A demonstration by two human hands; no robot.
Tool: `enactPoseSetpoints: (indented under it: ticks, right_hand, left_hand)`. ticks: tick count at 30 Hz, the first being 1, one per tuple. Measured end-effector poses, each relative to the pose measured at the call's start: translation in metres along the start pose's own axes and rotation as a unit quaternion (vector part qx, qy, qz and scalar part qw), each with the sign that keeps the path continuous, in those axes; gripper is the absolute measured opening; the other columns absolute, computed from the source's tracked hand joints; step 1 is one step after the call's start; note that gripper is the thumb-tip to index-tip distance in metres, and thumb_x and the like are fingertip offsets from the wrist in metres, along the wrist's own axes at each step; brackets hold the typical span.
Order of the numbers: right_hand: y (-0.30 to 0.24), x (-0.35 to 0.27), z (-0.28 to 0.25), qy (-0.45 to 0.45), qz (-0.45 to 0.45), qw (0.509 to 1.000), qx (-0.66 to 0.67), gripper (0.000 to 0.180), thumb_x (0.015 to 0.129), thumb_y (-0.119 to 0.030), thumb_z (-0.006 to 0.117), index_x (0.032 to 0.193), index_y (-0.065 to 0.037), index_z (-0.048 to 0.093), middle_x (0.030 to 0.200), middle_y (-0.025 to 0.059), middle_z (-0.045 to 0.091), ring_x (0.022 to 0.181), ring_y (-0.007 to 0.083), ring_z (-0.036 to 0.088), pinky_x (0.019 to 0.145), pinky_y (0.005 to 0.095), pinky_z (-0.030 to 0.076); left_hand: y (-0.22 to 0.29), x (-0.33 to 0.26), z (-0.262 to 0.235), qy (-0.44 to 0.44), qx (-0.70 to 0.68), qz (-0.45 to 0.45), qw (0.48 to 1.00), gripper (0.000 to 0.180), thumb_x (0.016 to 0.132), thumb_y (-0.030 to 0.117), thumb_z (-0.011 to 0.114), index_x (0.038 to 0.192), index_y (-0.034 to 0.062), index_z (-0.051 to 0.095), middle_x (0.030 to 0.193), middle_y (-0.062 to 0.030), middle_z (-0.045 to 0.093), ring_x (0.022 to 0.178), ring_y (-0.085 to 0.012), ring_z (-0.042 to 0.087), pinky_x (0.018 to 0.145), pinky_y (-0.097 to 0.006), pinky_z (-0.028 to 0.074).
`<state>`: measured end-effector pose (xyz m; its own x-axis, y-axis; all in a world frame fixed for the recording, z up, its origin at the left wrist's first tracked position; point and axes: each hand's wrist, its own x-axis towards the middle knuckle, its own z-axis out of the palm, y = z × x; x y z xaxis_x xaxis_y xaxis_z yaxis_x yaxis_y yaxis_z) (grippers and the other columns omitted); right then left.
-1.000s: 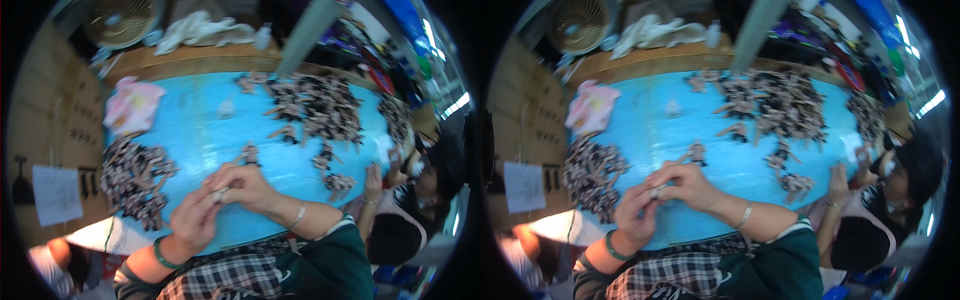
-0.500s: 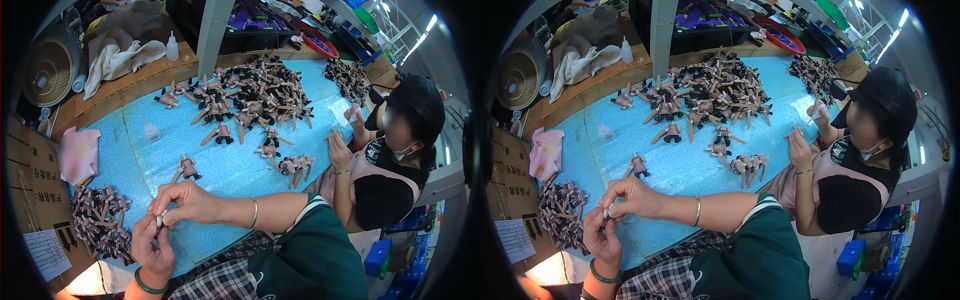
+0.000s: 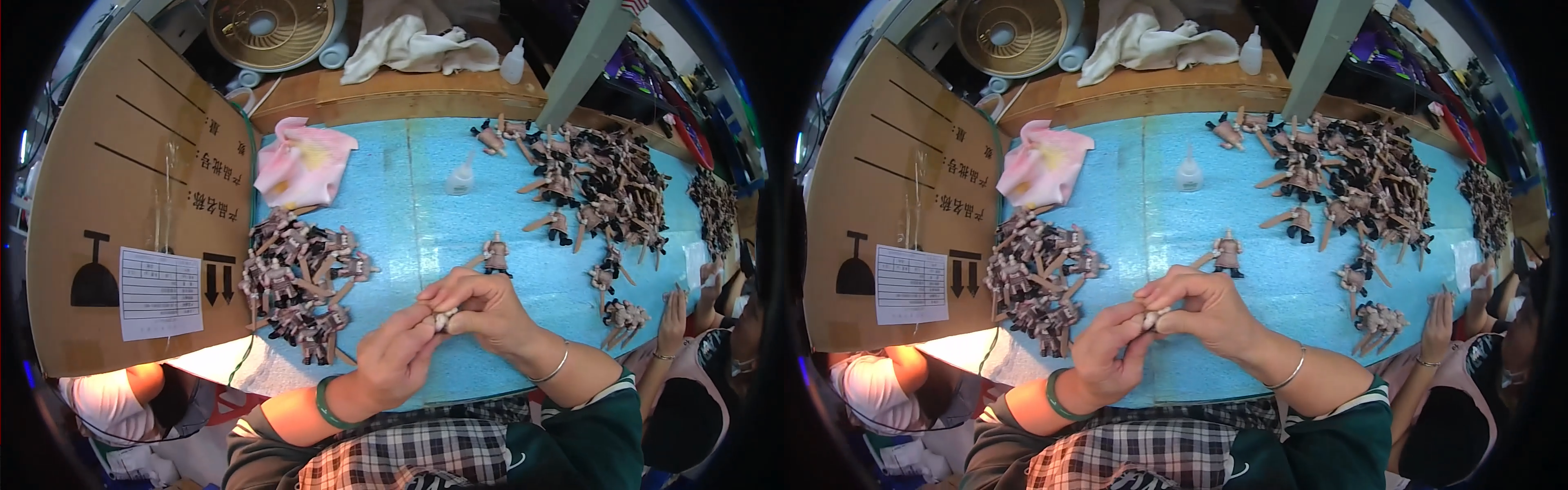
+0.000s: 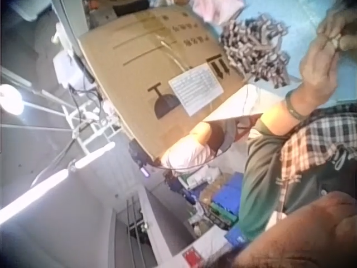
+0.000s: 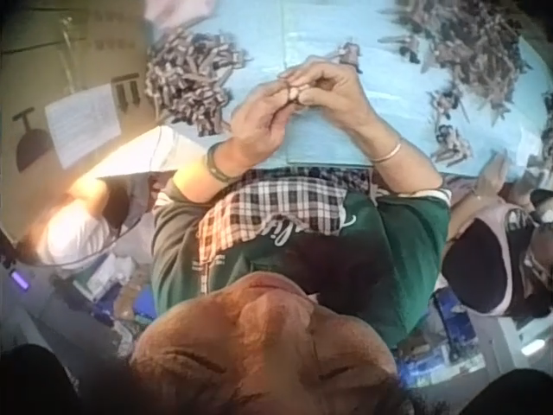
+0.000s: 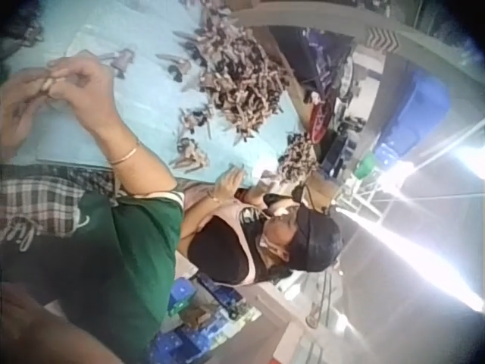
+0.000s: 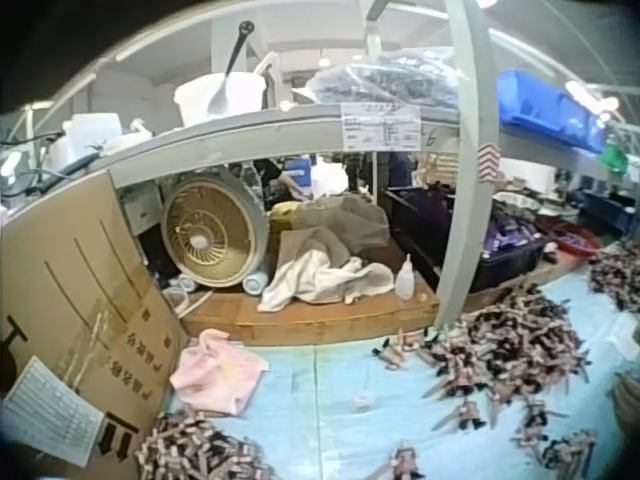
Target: The person assembles toy figurines by picking up parts from the table and a heated box, applying glue with a squeeze bottle, attaching the pieces together by hand, and wiping them with a cloth.
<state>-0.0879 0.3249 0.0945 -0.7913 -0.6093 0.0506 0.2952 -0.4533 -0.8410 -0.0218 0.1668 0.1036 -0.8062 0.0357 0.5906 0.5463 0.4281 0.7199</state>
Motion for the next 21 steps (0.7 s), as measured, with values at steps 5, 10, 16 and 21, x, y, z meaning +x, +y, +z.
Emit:
enactPoseSetpoints:
  ticks: [5, 10, 16, 21]
  right_hand:
    - [-0.0009, 0.0035, 0.0026, -0.001, 0.016, 1.0, 0.02, 0.017, 0.071, 0.005, 0.071, 0.087, 0.0, 0.067, 0.092, 0.009, 0.06, 0.108, 0.0257, 0.055, 0.087, 0.034, 0.05]
    - [0.0013, 0.0051, 0.0038, -0.006, -0.001, 1.0, 0.017, 0.016, 0.072, 0.004, 0.071, 0.087, 0.0, 0.066, 0.093, 0.0102, 0.059, 0.108, 0.026, 0.055, 0.083, 0.0324, 0.053]
    - [0.0004, 0.0037, 0.003, -0.007, 0.002, 1.0, 0.009, 0.016, 0.072, 0.003, 0.072, 0.087, 0.001, 0.066, 0.093, 0.011, 0.059, 0.108, 0.0262, 0.055, 0.08, 0.0315, 0.055]
    - [-0.0005, 0.003, 0.0034, 0.002, 0.012, 1.0, 0.011, 0.018, 0.069, 0.003, 0.073, 0.086, 0.0, 0.067, 0.091, 0.0096, 0.06, 0.106, 0.0261, 0.056, 0.086, 0.0352, 0.051]
  left_hand:
    - [-0.0005, 0.0023, -0.0028, 0.007, 0.012, 0.014, 1.0, 0.028, 0.073, -0.009, 0.069, 0.097, -0.003, 0.055, 0.093, -0.021, 0.062, 0.074, -0.0254, 0.065, 0.062, -0.029, 0.054]
    - [-0.004, 0.0017, -0.0041, 0.002, 0.011, 0.022, 1.0, 0.028, 0.074, -0.008, 0.069, 0.098, -0.0029, 0.054, 0.092, -0.0207, 0.062, 0.074, -0.0253, 0.065, 0.062, -0.029, 0.054]
    - [-0.0003, 0.0033, -0.0049, -0.003, 0.017, 0.015, 1.0, 0.025, 0.075, -0.007, 0.068, 0.096, -0.0029, 0.055, 0.092, -0.02, 0.063, 0.074, -0.0249, 0.065, 0.062, -0.028, 0.053]
    - [-0.0003, 0.0027, -0.0034, 0.003, 0.018, 0.016, 1.0, 0.024, 0.075, -0.006, 0.068, 0.096, -0.0029, 0.056, 0.091, -0.0195, 0.063, 0.074, -0.0248, 0.065, 0.062, -0.028, 0.053]
